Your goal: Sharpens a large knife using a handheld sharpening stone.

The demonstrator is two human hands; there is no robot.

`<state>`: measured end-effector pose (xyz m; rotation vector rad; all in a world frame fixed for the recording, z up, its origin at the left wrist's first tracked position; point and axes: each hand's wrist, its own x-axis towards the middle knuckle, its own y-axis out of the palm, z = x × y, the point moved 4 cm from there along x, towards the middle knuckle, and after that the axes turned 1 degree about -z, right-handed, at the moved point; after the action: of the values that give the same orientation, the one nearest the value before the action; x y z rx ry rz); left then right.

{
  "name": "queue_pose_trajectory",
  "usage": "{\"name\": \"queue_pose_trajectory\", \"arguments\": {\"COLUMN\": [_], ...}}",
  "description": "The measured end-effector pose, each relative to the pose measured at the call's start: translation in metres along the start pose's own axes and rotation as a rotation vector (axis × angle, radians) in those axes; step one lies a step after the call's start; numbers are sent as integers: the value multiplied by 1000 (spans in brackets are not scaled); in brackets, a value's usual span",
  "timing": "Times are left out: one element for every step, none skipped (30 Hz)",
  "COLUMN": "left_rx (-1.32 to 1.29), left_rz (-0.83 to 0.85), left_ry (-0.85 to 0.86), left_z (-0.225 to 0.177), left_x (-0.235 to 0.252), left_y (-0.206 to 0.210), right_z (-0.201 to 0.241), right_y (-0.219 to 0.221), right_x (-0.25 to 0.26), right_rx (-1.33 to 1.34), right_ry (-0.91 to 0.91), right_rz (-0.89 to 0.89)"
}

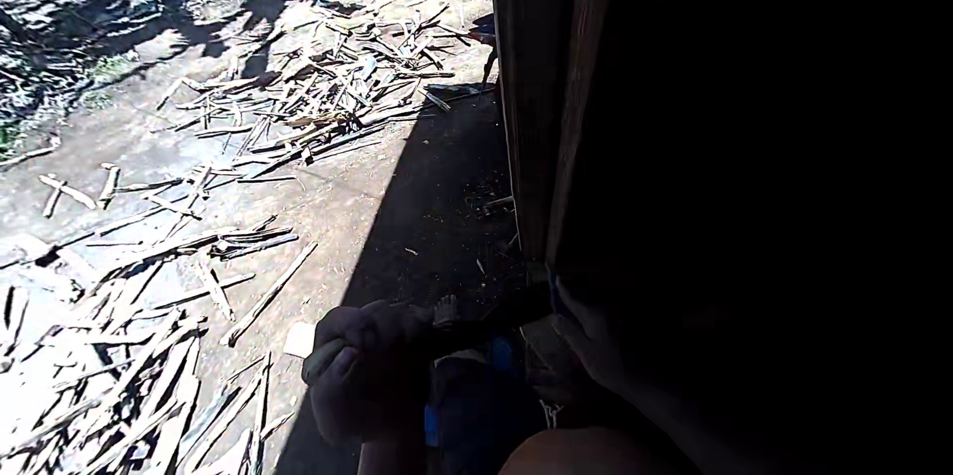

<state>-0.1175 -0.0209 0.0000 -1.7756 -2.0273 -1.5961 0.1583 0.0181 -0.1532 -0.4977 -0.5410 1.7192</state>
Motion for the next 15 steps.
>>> {"name": "queue_pose_trajectory", "arguments": {"left_rx": [21,50,73,77,76,73,67,53,48,52,60,60,55,51,56], "left_rz": [2,0,0,1,4,6,3,-3,-12,-15,-17,-13,-10,-4,3], "left_ry": [6,10,10,8,3,-7,-21,-32,-38,-36,-28,-21,-17,-15,-19], "left_z": [-1,-2,-2,-3,-4,-6,-6,-6,-6,-5,-5,-6,-6,-6,-7], "left_x": [0,-1,-1,-1,-3,-4,-4,-4,-4,-4,-4,-4,-4,-4,-5], "left_y": [-1,-2,-4,-4,-4,-2,0,4,7,8,9,8,6,2,-2], "right_z": [2,-8,-27,-49,-65,-68,-58,-39,-17,0,6,-2,-20,-40,-55], "right_y": [3,5,4,2,-1,-4,-7,-8,-7,-5,-2,2,4,4,2], "right_x": [-6,-3,6,18,28,30,27,18,4,-9,-16,-15,-6,6,17], "right_rx": [-35,-21,47,150,211,239,241,210,147,76,31,25,66,160,218], "right_ry": [-48,-37,30,124,199,237,237,200,138,61,-3,-13,33,115,177], "right_rz": [-16,-30,-44,-58,-67,-55,-27,14,56,76,61,31,2,-11,-28]}}
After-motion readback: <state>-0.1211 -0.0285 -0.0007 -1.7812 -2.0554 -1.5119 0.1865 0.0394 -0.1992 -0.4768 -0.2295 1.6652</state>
